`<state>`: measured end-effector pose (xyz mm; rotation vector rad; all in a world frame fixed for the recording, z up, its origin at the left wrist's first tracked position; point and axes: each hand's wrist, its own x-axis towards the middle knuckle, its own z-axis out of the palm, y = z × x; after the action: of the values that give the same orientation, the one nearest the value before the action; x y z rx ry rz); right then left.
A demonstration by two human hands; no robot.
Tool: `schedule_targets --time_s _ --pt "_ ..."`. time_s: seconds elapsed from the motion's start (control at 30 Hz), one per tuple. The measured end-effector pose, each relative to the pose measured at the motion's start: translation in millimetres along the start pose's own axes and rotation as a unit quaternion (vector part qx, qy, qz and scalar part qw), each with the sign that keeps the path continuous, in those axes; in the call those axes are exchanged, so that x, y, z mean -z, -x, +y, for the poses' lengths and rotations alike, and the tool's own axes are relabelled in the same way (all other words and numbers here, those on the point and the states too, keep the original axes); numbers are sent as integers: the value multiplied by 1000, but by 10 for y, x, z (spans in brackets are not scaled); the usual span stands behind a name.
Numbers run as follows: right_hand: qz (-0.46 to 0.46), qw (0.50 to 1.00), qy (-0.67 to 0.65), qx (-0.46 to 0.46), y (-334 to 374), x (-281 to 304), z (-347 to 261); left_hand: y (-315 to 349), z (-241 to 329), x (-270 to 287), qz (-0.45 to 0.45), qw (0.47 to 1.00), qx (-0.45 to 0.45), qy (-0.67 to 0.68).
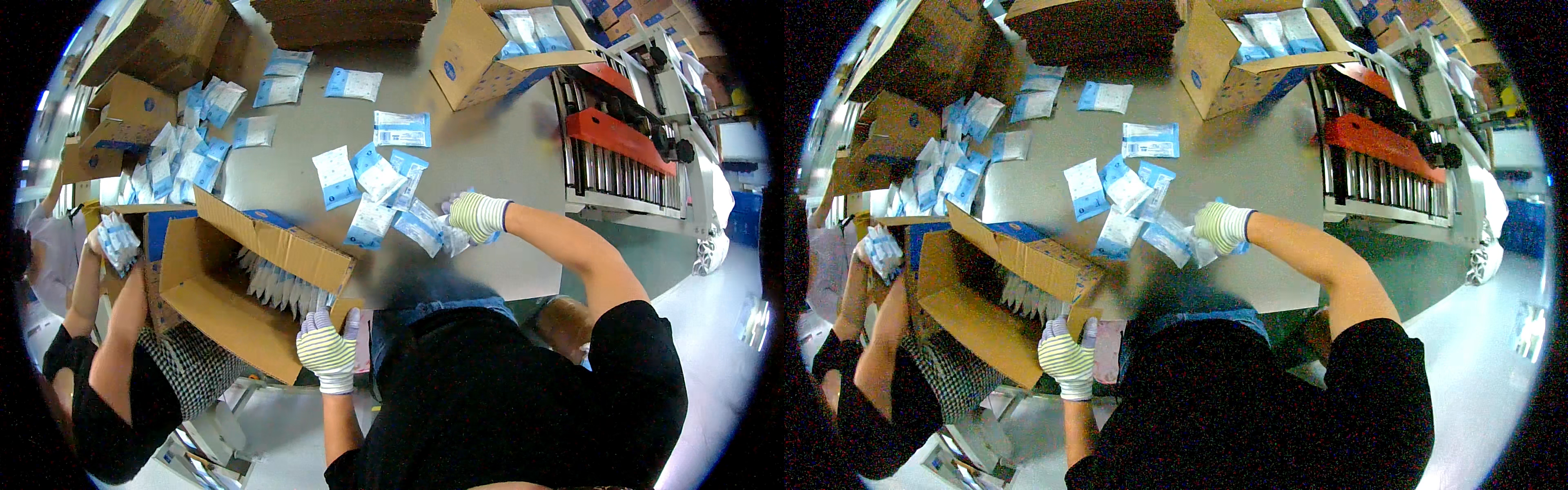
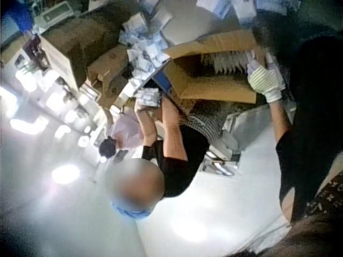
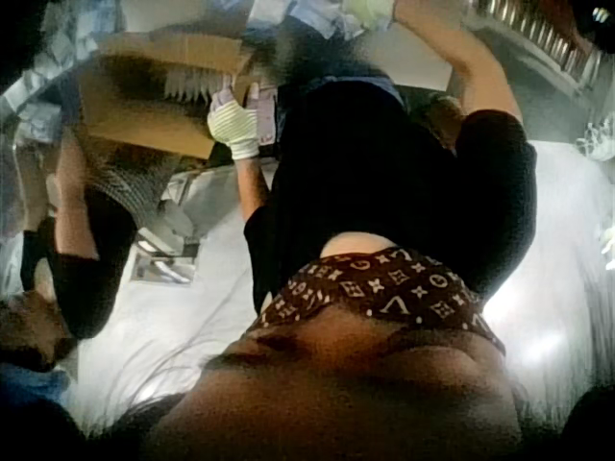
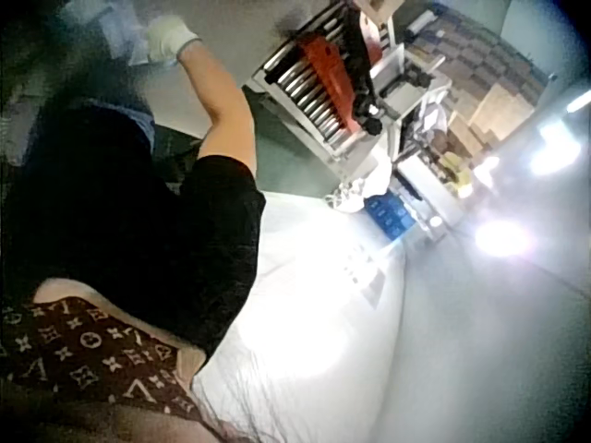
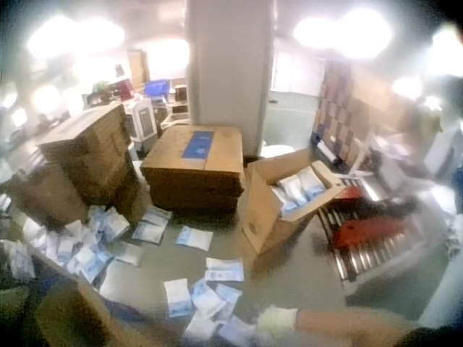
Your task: The person picks up several small blue and white packets from a table by hand and stacks them neatly into cardboard boxes, then places the filled boxes onto a conveyor belt.
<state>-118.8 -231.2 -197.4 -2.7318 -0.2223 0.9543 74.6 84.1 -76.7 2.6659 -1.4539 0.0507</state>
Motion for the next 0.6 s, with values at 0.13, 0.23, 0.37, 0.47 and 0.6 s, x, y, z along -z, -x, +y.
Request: schedule_targets --time_s 0.13,0.23,0.37,0.47,0.6 --pt "15 996 -17 -87 135 16 -287 -2 1 24 -1 1000 11 6" --pt "182 961 -39 -204 171 -100 -513 7 12 53 -4 1000 13 3" --pt "88 911 -191 -354 85 -43 -409 -14 45 70 -20 999 25 9" --pt "39 926 -224 -301 15 469 97 -5 12 37 -1 1000 11 -6" --pt "234 920 -268 -166 -330 1200 806 -33 1 47 31 1000 3 3"
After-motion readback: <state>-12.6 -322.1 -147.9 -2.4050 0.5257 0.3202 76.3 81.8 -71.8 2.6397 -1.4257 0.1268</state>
